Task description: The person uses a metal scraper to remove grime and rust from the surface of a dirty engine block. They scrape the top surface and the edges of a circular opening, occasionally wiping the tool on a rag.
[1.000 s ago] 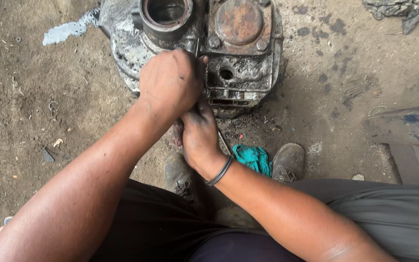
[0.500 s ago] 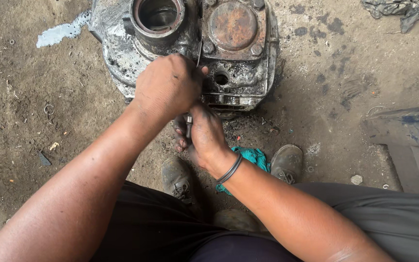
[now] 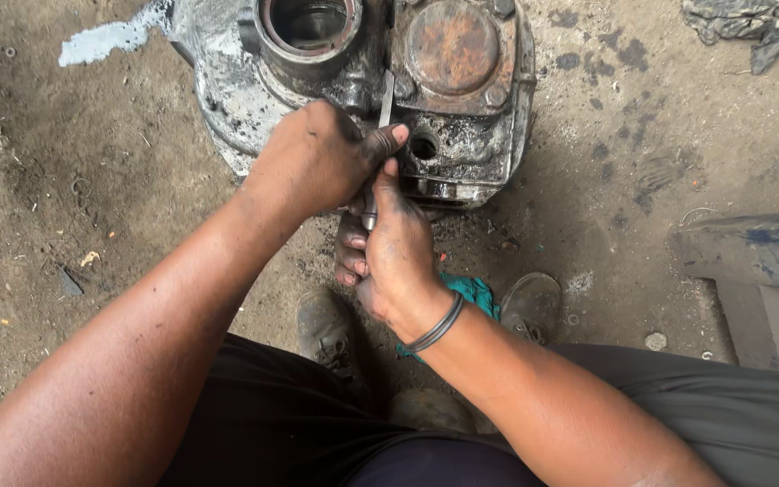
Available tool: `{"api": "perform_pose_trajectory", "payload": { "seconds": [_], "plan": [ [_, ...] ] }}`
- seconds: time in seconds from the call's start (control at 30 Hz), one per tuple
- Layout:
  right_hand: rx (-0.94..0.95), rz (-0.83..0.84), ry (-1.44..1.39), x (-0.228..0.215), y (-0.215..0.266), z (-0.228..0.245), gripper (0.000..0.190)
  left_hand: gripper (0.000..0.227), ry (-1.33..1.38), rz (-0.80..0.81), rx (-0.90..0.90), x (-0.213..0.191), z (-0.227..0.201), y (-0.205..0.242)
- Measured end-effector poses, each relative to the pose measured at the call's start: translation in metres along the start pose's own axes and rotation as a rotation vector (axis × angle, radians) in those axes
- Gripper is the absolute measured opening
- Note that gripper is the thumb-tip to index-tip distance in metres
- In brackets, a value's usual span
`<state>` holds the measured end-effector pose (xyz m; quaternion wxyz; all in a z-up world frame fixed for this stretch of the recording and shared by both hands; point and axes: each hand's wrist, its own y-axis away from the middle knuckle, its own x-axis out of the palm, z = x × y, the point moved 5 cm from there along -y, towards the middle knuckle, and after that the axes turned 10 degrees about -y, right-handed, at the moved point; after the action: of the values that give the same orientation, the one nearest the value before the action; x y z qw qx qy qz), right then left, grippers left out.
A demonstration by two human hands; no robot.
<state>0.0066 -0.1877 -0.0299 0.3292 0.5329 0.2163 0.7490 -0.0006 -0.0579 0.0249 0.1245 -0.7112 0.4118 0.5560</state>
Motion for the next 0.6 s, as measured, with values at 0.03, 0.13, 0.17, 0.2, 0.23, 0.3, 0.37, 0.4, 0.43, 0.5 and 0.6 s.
{"api": "perform_pose_trajectory", "payload": {
  "seconds": [0.03,0.13,0.17,0.2,0.23,0.3,0.37,0.4,0.43,0.5,0.6],
  "plan": [
    [0.029,-0.022,-0.011,0.002,0.0,0.0,0.058,0.069,-0.041,-0.01,0.014,-0.001,-0.001,0.0],
    [0.075,0.062,-0.024,0.011,-0.001,0.005,0.058,0.062,-0.144,-0.064,0.072,-0.003,-0.004,-0.001],
    [0.094,0.08,-0.033,0.013,-0.002,0.006,0.059,0.054,-0.163,-0.094,0.099,-0.006,-0.005,-0.002],
    [0.113,0.097,-0.044,0.015,-0.003,0.005,0.059,0.048,-0.183,-0.122,0.129,-0.007,-0.005,-0.001],
    [0.131,0.113,-0.056,0.015,-0.003,0.004,0.06,0.053,-0.129,-0.12,0.083,-0.008,-0.002,-0.001],
    [0.128,0.168,-0.111,0.017,-0.003,0.004,0.059,0.064,-0.02,-0.12,0.0,-0.008,0.003,-0.001],
    [0.142,0.195,-0.144,0.014,-0.001,0.005,0.058,0.062,-0.059,-0.114,0.02,-0.002,-0.001,-0.002],
    [0.158,0.203,-0.152,0.013,0.0,0.008,0.057,0.061,-0.083,-0.114,0.028,0.0,-0.002,-0.002],
    [0.175,0.211,-0.16,0.013,0.0,0.01,0.057,0.064,-0.077,-0.147,0.009,0.0,-0.002,-0.001],
    [0.199,0.167,-0.146,0.011,0.002,0.009,0.057,0.071,-0.065,-0.203,-0.022,-0.002,-0.003,0.0],
    [0.167,0.211,-0.117,0.015,0.0,0.012,0.057,0.062,0.057,-0.047,-0.127,-0.007,0.002,0.0]
  ]
}}
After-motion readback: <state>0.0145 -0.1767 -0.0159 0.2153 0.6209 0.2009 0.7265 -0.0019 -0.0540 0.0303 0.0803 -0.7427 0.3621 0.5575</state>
